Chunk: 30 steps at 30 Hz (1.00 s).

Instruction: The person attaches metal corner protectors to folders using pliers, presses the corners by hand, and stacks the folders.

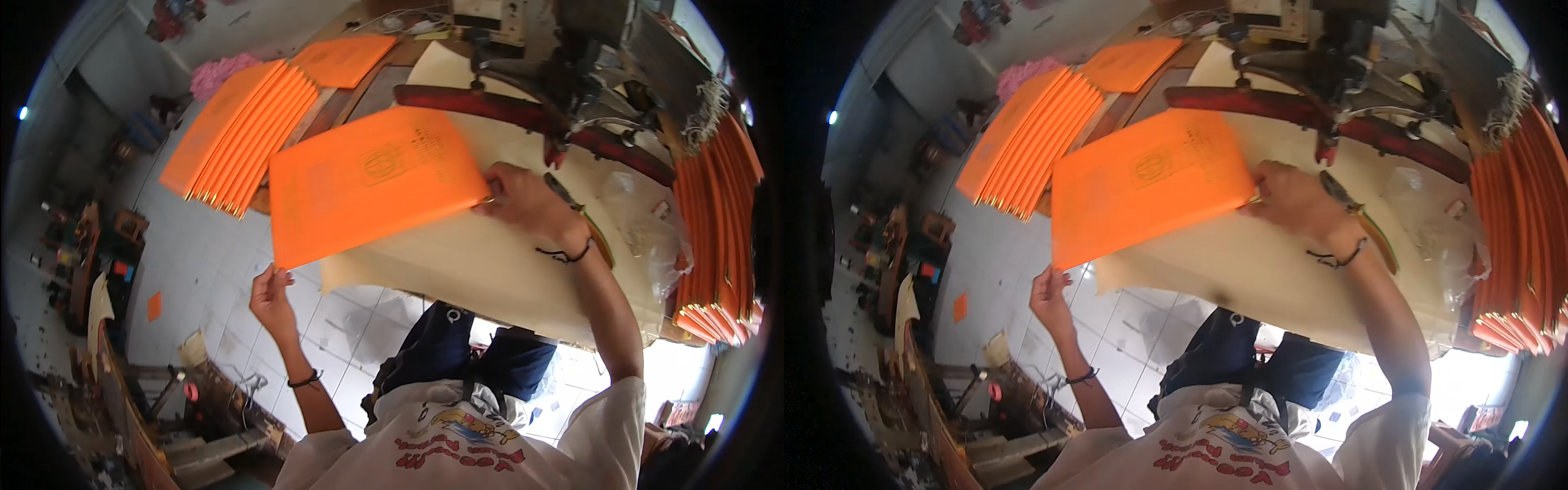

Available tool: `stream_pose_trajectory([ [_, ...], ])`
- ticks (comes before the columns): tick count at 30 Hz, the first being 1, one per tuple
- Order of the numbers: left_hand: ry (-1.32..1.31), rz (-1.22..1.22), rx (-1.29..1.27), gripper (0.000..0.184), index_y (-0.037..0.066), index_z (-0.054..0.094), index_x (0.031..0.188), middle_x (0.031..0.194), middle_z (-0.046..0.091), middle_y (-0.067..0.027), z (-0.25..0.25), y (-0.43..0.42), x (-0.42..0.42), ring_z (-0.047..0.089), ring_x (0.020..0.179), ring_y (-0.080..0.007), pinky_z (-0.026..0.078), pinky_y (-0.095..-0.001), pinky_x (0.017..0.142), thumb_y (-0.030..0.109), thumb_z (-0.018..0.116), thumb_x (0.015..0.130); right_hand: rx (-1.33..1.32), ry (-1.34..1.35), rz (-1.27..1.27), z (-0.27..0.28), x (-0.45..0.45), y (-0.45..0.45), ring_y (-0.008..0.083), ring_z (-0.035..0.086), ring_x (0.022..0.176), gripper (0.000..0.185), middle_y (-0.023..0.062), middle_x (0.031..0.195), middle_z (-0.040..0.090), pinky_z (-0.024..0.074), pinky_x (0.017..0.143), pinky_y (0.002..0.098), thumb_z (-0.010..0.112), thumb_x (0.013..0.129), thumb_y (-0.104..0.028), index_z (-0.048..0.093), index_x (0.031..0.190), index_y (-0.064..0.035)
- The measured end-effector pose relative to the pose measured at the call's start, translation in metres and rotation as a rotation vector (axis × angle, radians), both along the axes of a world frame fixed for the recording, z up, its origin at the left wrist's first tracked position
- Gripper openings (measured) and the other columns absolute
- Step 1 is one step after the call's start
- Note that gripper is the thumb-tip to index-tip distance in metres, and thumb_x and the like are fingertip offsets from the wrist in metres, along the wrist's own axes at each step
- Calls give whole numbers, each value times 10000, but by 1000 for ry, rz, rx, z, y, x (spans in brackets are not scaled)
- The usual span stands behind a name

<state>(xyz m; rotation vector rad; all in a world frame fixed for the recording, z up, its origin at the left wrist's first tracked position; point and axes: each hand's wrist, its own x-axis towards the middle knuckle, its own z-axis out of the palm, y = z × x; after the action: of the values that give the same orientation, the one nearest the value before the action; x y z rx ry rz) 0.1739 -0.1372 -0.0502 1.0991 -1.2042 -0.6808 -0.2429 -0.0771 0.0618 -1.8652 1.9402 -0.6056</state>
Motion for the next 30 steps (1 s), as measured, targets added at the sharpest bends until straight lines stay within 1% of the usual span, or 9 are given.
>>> stream_pose_trajectory([
  [1,-13,3,12,195,-69,635,1053,936,696,-122,2,-7,2,651,780,-128,550,-267,682,54,668,906,6,23,12,2,0,0,290,649,864,458,161,921,644,503,762,375,734,804,-317,610,1079,27],
  [4,-83,-4,46,237,-72,633,1084,915,685,-99,14,-29,4,635,767,-121,538,-258,693,101,659,923,65,-16,39,15,11,7,347,614,945,407,180,970,623,476,823,414,732,808,-277,592,1041,25],
  [8,-88,-34,102,300,-71,625,1127,910,678,-88,23,-55,0,628,754,-124,532,-260,680,164,647,942,84,-32,175,14,10,13,360,588,994,462,175,981,614,456,858,415,781,768,-290,559,1021,27],
  [15,-91,-3,157,355,-48,625,1163,887,672,-88,25,-74,-9,611,716,-121,511,-251,613,227,654,940,64,-95,246,13,13,17,345,600,975,526,177,987,617,465,863,406,796,751,-335,566,1052,31],
  [18,-153,-28,172,381,-30,623,1180,784,644,-61,36,-80,-11,580,675,-103,473,-236,567,255,669,931,94,-106,288,15,18,18,309,620,942,596,164,981,621,479,851,379,826,724,-350,565,1089,42],
  [21,-375,-110,366,409,-34,635,1164,670,586,-31,57,-86,-1,543,626,-90,430,-258,530,297,670,927,141,-99,316,20,21,20,312,619,939,593,165,971,622,475,852,387,817,719,-377,567,1064,36],
  [24,-817,-94,285,457,-49,642,1131,572,502,-41,71,-102,5,515,584,-93,416,-294,524,360,652,927,122,-137,381,18,19,21,328,614,924,561,166,957,622,469,846,402,783,739,-413,571,1020,23],
  [27,-1017,-92,225,515,-52,674,1004,555,517,-106,87,-111,-6,558,569,-182,442,-369,565,452,600,929,135,-141,414,18,20,20,315,620,883,539,154,913,627,479,808,394,787,743,-406,578,1009,13],
  [30,-1221,-51,111,562,-48,682,870,543,532,-164,92,-139,-13,595,583,-303,466,-432,607,495,554,930,146,-197,405,15,19,17,288,621,831,499,138,863,625,491,766,371,796,748,-374,594,996,9],
])
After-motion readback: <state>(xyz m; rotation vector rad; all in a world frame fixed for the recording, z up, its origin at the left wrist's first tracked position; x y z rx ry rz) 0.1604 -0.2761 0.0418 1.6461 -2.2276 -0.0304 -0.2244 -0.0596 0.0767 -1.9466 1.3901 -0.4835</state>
